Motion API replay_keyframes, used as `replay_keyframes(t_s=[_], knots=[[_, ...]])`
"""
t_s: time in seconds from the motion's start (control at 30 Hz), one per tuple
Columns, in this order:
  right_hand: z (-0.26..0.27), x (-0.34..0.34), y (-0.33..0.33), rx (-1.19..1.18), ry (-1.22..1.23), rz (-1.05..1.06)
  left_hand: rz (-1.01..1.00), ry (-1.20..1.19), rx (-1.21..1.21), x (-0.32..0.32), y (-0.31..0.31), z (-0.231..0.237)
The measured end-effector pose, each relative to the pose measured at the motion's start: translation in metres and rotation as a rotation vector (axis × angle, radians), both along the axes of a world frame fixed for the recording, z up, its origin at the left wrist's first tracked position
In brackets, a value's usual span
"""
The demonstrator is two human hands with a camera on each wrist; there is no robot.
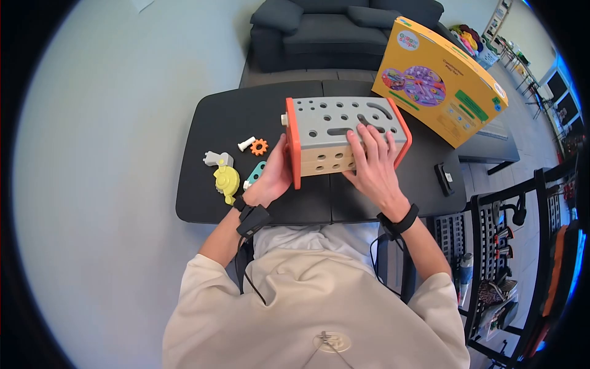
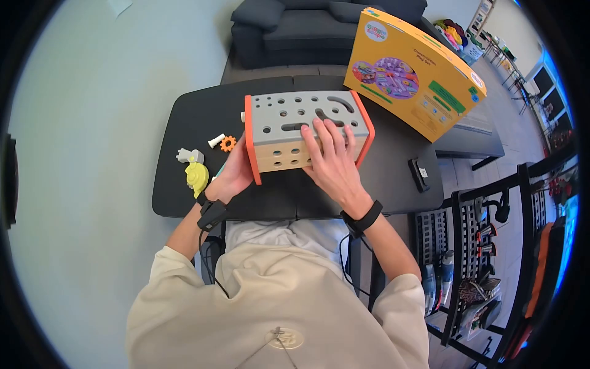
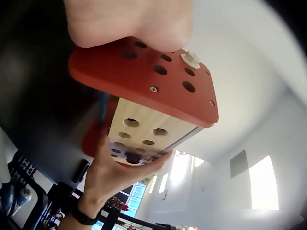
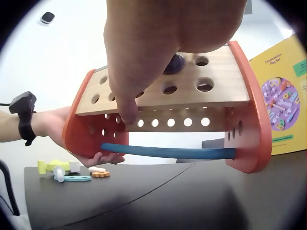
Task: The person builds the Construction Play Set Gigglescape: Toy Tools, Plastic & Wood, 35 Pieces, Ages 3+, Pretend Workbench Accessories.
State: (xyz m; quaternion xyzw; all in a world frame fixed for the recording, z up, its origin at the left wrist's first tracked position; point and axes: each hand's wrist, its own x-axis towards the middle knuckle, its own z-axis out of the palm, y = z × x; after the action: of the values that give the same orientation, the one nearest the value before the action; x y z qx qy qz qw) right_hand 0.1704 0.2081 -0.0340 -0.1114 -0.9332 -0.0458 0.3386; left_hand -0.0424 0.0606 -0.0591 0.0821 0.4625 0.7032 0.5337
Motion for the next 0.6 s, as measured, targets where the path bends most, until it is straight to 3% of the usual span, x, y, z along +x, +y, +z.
replay_keyframes(t_s=[0.27, 0.53, 0.6], knots=[[-0.030, -0.004, -0.018, 0.035, -0.019, -0.044, 0.016, 0.099, -0.033, 0.013, -0.015, 0.003], [-0.050, -0.003, -0.023, 0.115, -0.010, -0.043, -0.016, 0.394, 0.008, 0.010, -0.057, 0.007], [-0.053, -0.002, -0.025, 0.127, -0.018, -0.074, 0.003, 0.836, -0.072, -0.005, -0.070, -0.001]])
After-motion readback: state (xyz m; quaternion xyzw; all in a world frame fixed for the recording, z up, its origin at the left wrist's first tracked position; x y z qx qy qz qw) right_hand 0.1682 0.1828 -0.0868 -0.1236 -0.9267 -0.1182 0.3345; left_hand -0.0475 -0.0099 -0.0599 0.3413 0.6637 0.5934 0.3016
